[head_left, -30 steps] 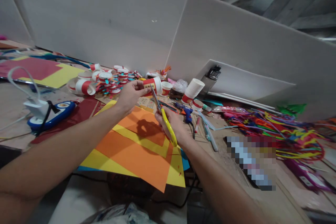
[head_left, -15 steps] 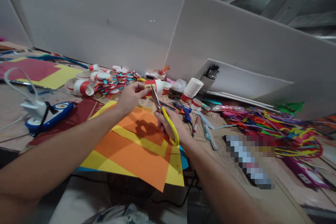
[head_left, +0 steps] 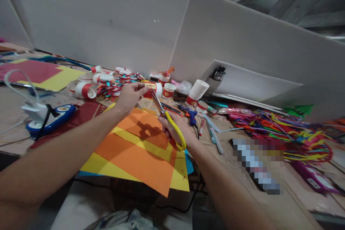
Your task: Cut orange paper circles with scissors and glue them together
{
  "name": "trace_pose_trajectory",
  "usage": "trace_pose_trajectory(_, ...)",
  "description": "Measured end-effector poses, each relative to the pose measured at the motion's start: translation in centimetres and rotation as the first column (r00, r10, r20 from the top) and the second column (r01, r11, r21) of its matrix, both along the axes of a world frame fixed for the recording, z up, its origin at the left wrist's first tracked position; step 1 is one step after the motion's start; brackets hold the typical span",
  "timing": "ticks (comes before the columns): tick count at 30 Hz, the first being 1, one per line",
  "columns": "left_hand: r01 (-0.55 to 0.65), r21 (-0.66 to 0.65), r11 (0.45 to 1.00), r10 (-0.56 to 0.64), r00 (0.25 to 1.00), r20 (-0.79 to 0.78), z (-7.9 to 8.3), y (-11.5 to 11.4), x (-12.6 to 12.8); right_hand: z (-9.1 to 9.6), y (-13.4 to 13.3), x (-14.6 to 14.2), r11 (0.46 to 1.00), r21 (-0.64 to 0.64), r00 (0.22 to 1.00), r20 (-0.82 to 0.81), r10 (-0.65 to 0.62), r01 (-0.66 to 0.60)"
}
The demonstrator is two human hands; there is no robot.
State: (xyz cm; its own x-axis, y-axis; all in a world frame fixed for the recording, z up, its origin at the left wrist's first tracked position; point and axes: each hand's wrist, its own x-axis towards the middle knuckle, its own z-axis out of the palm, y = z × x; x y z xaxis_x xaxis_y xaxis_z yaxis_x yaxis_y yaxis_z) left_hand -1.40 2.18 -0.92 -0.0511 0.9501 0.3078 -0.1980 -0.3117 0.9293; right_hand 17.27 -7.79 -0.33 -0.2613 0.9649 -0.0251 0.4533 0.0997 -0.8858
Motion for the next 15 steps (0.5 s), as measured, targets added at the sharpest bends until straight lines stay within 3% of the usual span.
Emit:
trace_pose_trajectory(8,-0.063,0.13,0.99,0.089,0.973,-0.212,-0.1,-1.2,0.7,-0.4,0.2,-0.1,0.999,-0.008,0.998,-0.026,-0.049,0.049)
trace_pose_trajectory(15,-0.018,0.16,0.987,0.063,0.958,-0.281,-0.4,-1.8,1.2,-0.5,0.3,-0.1,0.996,0.059,0.997,-0.004,-0.072,0.072)
